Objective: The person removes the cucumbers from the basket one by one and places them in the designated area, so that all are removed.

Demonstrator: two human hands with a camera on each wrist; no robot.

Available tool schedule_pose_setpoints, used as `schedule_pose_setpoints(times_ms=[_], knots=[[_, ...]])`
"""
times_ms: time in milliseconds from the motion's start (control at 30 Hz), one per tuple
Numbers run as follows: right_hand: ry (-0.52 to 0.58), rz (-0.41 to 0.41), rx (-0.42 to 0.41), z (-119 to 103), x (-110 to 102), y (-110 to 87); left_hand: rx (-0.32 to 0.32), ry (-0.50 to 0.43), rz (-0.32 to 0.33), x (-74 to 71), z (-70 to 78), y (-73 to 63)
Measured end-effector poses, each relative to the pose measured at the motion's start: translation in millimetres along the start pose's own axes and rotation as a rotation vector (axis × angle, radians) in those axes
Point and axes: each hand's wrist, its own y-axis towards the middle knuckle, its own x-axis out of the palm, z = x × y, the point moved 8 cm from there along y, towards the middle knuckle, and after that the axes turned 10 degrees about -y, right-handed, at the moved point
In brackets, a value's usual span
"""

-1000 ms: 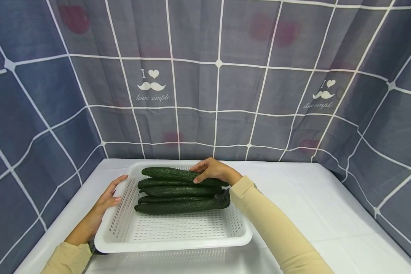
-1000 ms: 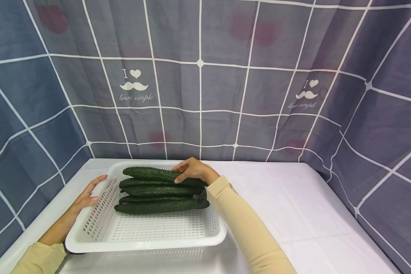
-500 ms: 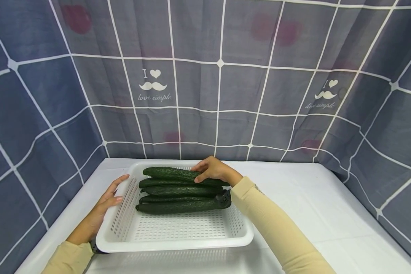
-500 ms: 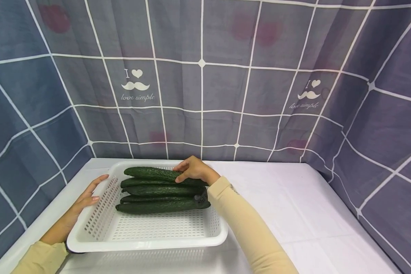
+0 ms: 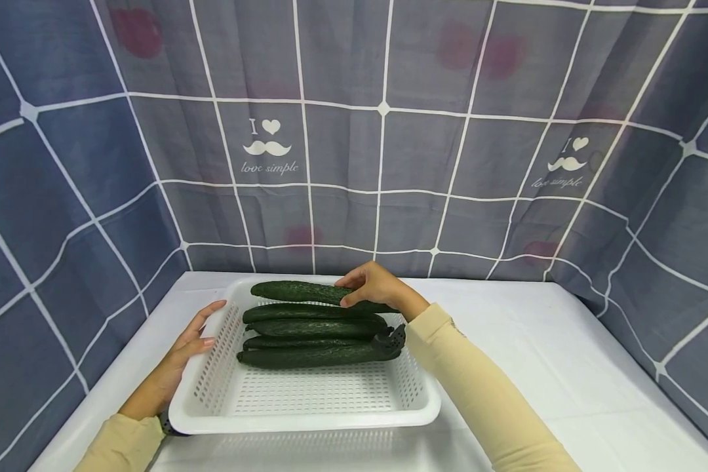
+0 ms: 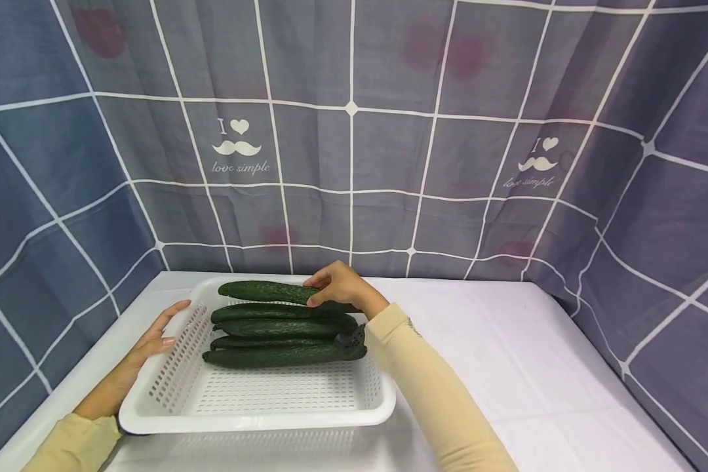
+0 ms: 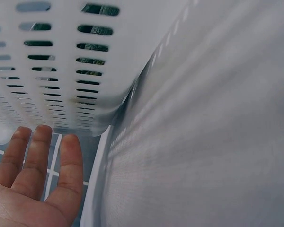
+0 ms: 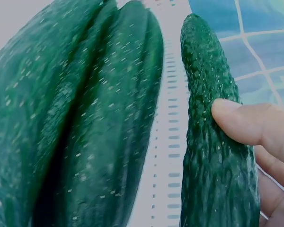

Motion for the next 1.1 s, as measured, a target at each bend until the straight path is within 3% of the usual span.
schedule_pose_setpoints(times_ms=[133,400,1100], knots=[[0.005,0.014,-0.016,-5.2,-5.1,-3.2,0.01,0.01,0.006,0.1,-0.1,0.7],[-0.03,0.016,-0.064,-12.1,-15.4,-9.5,-0.037,0.015,0.004,0.3,-0.9,0.7],[-0.144,0.071,-0.212,-28.9,-36.3,-47.1,-0.02,0.0,-0.035,1.9,0.2,-0.4]])
